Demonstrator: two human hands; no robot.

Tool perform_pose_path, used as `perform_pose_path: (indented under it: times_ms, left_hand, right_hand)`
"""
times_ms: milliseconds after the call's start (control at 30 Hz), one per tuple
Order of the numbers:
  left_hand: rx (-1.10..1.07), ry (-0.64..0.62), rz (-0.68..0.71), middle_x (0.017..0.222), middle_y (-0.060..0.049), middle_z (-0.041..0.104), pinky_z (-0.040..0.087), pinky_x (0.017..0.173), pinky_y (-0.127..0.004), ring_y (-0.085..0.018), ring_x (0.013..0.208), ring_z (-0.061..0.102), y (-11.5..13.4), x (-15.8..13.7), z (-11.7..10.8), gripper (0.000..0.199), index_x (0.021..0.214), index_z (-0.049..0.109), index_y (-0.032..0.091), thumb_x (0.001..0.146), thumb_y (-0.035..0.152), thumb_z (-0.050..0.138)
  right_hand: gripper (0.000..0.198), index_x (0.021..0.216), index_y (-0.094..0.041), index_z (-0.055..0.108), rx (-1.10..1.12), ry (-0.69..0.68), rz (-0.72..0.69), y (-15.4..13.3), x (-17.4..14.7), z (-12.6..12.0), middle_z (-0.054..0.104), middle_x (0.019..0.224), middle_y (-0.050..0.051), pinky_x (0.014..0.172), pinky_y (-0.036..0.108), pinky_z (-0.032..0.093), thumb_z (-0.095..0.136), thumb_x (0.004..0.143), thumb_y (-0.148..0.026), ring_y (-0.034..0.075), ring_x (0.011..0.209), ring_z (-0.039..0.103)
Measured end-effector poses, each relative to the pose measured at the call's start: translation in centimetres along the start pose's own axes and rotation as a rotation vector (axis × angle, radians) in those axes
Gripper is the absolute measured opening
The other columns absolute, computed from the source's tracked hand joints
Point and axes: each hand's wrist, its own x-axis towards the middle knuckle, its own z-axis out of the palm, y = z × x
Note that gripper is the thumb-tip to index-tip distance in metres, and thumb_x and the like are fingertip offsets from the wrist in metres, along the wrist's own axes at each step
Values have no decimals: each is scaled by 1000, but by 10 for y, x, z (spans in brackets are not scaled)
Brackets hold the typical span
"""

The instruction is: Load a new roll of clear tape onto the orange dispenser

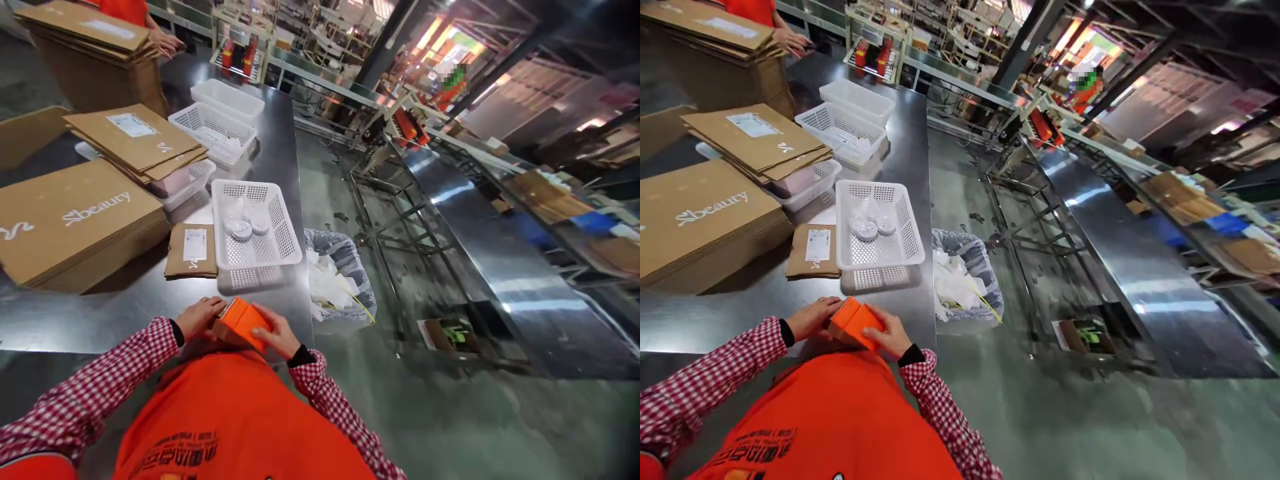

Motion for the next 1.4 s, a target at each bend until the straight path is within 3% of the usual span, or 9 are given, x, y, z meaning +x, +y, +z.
perform_pose_path:
  times_ms: [167,267,367,433,533,700,933,1167,1400]
  left_hand:
    - [-85,44,-1,144,-15,48,30,113,-49,-37,134,40,-1,-12,-1,67,130,58,19,66,25,78]
    - [-477,225,-99,149,-10,44,18,118,-49,-35,141,29,-1,-27,1,53,121,65,22,70,31,75]
    - [-967,355,-263,123,-12,64,36,108,-47,-33,120,52,10,-34,7,40,104,70,18,81,49,63]
    - [-1128,304,-319,97,-13,71,50,89,-43,-29,95,64,24,-30,16,49,94,71,14,83,60,55]
    - [-1388,233,-365,77,-9,69,55,71,-35,-22,72,66,40,-18,28,54,80,68,13,76,67,61]
    - [-1650,192,-398,89,-10,71,55,83,-37,-24,86,68,44,-9,35,55,89,66,15,64,63,75]
    - [-1507,372,-507,62,0,60,46,55,-26,-14,55,55,38,-7,34,47,72,62,16,57,58,78]
    - [-1122,563,-534,57,-1,60,34,50,-26,-16,56,51,15,-8,27,33,63,69,15,63,49,69]
    - [-1099,705,-614,59,0,58,48,51,-29,-17,55,56,-14,-19,13,38,65,59,18,63,55,64]
  right_hand:
    - [63,135,-19,56,-204,-88,-19,9,7,13,63,131,12,104,45,43,65,80,-50,29,118,60]
    - [64,135,-18,56,-218,-112,-22,11,6,11,61,133,13,106,45,43,63,81,-51,29,120,59]
    - [65,135,-20,56,-182,-123,-5,12,5,7,62,132,12,104,44,46,63,80,-54,29,118,60]
    - [66,136,-21,55,-185,-135,-3,13,4,5,62,132,12,103,44,47,63,80,-55,30,118,60]
    - [66,137,-21,53,-236,-161,-9,15,5,4,60,135,11,105,44,45,60,82,-56,30,121,59]
    - [70,143,-21,47,-285,-217,2,12,8,1,57,139,11,108,44,43,58,83,-56,28,124,57]
    - [60,138,-24,53,-237,-274,-31,5,13,0,59,137,9,106,41,45,54,88,-56,26,122,58]
    - [56,133,-22,58,-418,-325,-6,-20,30,8,64,130,10,100,41,49,61,85,-50,27,113,64]
    - [55,133,-20,58,-456,-286,87,-33,30,6,64,129,10,102,46,48,60,86,-49,29,115,63]
